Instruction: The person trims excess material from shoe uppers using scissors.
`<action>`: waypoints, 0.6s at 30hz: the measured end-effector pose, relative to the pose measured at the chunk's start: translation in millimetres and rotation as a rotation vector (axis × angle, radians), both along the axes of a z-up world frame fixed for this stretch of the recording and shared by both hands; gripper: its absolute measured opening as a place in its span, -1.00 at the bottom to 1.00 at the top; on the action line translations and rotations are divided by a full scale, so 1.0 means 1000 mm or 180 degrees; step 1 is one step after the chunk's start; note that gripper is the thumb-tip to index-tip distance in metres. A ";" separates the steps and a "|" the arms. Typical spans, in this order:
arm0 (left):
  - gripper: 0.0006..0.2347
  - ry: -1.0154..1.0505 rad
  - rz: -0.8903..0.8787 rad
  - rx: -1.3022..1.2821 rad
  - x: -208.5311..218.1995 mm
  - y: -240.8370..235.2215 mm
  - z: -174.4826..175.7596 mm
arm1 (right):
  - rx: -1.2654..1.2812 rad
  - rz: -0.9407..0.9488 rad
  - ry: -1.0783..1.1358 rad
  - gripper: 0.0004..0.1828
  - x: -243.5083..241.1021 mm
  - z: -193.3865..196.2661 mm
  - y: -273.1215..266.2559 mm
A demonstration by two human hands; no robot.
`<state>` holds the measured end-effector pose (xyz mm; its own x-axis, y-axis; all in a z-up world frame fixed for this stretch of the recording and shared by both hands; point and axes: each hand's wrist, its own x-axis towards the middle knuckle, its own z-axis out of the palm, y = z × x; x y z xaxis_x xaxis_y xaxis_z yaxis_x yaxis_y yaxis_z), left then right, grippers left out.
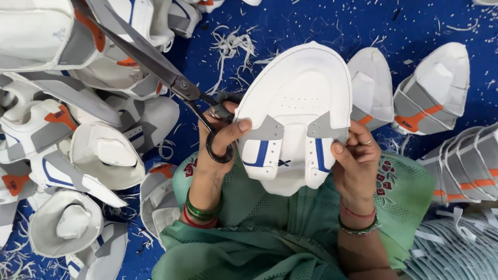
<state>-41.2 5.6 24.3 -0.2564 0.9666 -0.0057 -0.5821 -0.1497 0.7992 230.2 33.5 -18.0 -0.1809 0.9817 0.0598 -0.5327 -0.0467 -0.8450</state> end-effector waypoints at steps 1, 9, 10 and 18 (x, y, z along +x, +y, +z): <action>-0.81 -0.0007 -0.0011 -0.0020 0.000 0.000 -0.001 | -0.0020 -0.0011 -0.0007 -0.49 -0.001 0.003 -0.002; -0.83 -0.0137 -0.0027 0.0023 -0.003 0.002 -0.005 | 0.0290 -0.0184 -0.0307 -0.47 -0.004 0.017 -0.013; -0.83 -0.0138 -0.0027 0.0013 -0.002 0.002 -0.004 | 0.0280 -0.0184 -0.0309 -0.47 -0.004 0.019 -0.014; -0.81 -0.0227 -0.0045 -0.0113 -0.001 0.002 -0.002 | 0.0372 -0.0278 -0.0428 -0.45 -0.005 0.029 -0.021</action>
<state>-42.2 8.0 22.0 -0.2405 0.9689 -0.0580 -0.6396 -0.1133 0.7603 225.4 12.1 10.9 -0.1094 0.9818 0.1554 -0.4125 0.0974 -0.9057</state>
